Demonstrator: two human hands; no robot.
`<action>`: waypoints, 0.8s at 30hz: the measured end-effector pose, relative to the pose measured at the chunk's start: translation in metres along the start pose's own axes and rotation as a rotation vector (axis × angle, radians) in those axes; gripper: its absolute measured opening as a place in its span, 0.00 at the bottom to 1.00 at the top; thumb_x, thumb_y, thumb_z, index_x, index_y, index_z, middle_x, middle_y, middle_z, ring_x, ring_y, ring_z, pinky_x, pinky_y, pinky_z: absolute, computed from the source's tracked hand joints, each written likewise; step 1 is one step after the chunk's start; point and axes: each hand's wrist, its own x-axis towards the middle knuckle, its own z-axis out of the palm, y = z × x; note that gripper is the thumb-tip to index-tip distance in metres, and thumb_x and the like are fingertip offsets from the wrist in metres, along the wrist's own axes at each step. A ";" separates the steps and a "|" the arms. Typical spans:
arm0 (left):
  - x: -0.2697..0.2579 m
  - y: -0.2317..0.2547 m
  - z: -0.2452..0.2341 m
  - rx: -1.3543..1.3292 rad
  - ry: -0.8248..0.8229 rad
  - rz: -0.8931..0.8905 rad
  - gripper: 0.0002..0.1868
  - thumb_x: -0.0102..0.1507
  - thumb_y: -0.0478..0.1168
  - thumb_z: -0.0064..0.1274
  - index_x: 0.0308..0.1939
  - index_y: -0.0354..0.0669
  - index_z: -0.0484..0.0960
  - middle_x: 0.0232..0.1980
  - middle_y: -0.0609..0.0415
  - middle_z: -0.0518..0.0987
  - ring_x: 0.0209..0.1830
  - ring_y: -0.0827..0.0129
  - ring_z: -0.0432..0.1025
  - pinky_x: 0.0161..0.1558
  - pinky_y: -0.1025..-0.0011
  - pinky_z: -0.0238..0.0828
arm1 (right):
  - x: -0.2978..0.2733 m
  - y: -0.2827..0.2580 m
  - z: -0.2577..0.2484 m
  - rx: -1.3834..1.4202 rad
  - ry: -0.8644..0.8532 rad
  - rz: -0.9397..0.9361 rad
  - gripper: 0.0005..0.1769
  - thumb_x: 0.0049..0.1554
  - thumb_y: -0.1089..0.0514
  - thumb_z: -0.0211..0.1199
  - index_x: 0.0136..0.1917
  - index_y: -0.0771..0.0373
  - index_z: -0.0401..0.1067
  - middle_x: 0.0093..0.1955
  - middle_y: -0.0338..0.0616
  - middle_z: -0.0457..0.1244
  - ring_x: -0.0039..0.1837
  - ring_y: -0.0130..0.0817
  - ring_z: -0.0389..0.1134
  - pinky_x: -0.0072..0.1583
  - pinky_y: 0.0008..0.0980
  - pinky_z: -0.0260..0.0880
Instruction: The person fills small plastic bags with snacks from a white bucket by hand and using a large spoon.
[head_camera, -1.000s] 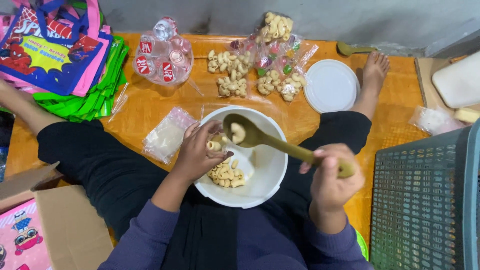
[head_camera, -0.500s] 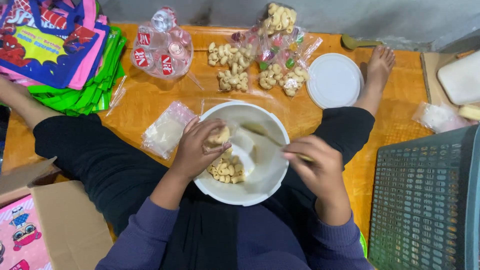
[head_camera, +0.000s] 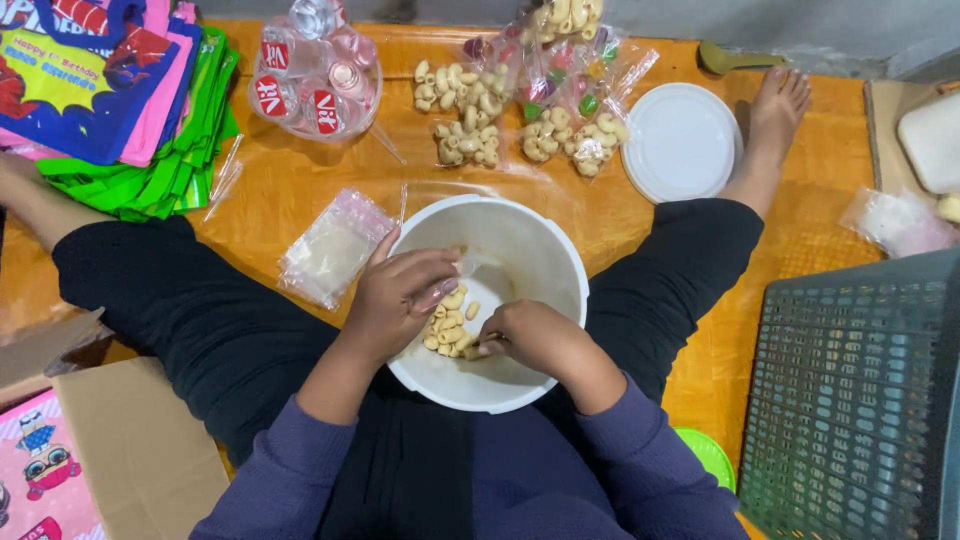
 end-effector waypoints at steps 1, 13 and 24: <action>0.003 0.005 -0.003 -0.009 0.007 0.006 0.08 0.68 0.45 0.56 0.47 0.50 0.83 0.54 0.51 0.85 0.57 0.52 0.79 0.73 0.35 0.47 | 0.002 0.003 0.002 -0.007 -0.024 0.012 0.10 0.58 0.55 0.67 0.52 0.54 0.82 0.47 0.46 0.72 0.49 0.46 0.75 0.52 0.37 0.74; -0.004 -0.011 0.004 -0.037 0.133 0.028 0.47 0.46 0.45 0.78 0.66 0.37 0.72 0.52 0.38 0.82 0.54 0.40 0.77 0.69 0.45 0.60 | -0.047 0.049 -0.045 0.642 0.407 -0.183 0.10 0.55 0.58 0.68 0.43 0.68 0.82 0.32 0.53 0.70 0.33 0.37 0.72 0.35 0.32 0.75; -0.015 -0.023 0.017 -0.120 0.230 0.039 0.48 0.53 0.42 0.74 0.71 0.34 0.63 0.54 0.39 0.72 0.55 0.39 0.72 0.62 0.44 0.67 | -0.043 0.100 -0.020 1.287 0.974 -0.059 0.21 0.67 0.52 0.58 0.43 0.73 0.72 0.25 0.48 0.56 0.24 0.28 0.59 0.24 0.20 0.59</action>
